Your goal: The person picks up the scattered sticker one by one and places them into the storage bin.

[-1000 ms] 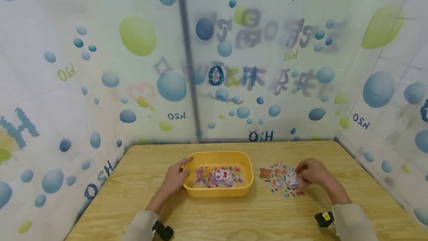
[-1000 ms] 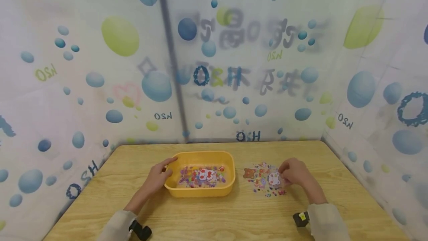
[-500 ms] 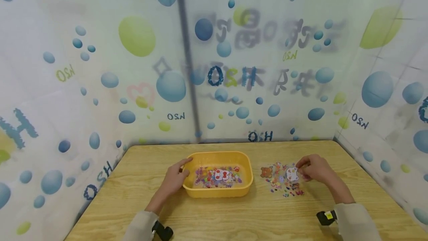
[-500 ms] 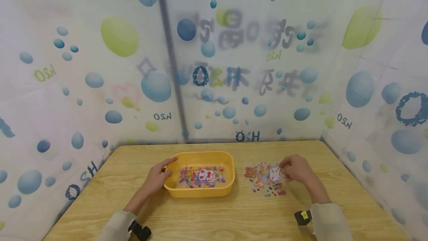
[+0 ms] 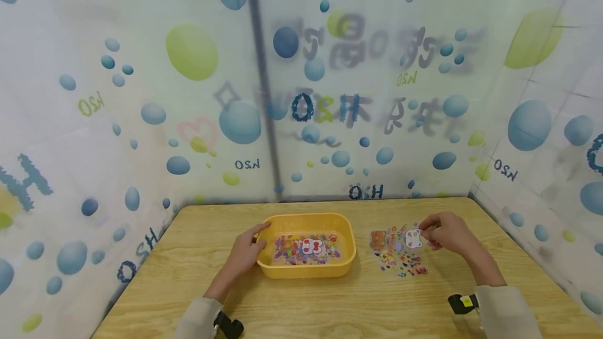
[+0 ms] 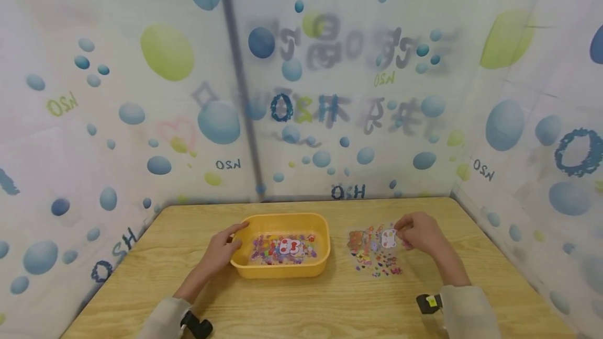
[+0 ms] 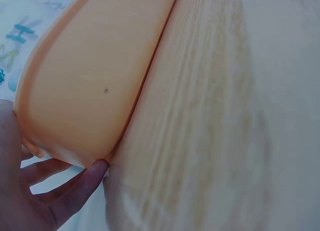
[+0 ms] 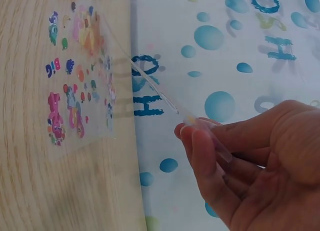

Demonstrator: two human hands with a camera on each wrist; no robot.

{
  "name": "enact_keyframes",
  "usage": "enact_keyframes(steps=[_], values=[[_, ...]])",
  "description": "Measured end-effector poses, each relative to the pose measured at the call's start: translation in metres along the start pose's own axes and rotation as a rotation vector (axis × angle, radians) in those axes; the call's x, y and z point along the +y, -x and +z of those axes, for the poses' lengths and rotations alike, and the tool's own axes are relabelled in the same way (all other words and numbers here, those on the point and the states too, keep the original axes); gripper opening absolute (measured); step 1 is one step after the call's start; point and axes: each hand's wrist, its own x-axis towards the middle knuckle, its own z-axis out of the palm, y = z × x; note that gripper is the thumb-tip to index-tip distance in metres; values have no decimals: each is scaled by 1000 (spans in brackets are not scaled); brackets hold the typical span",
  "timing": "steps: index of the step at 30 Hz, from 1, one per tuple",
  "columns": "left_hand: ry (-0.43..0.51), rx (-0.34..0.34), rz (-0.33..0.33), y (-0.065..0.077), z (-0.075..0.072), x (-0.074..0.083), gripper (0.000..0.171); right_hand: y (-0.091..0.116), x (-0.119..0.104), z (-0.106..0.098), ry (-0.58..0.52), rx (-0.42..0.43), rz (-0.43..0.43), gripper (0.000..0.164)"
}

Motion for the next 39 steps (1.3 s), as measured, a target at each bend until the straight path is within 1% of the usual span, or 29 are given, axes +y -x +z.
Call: enact_keyframes(steps=[10, 16, 23, 32, 39], values=[[1, 4, 7, 0, 0, -2, 51, 3, -6, -4, 6, 11, -65, 21], [-5, -2, 8, 1, 0, -2, 51, 5, -11, -7, 16, 15, -63, 22], [-6, -7, 4, 1, 0, -2, 51, 7, -16, -11, 42, 46, -70, 22], [-1, -7, 4, 1, 0, 0, 51, 13, -25, -15, 44, 58, -67, 22], [2, -5, 1, 1, 0, 0, 51, 15, -30, -19, 61, 78, -95, 22]])
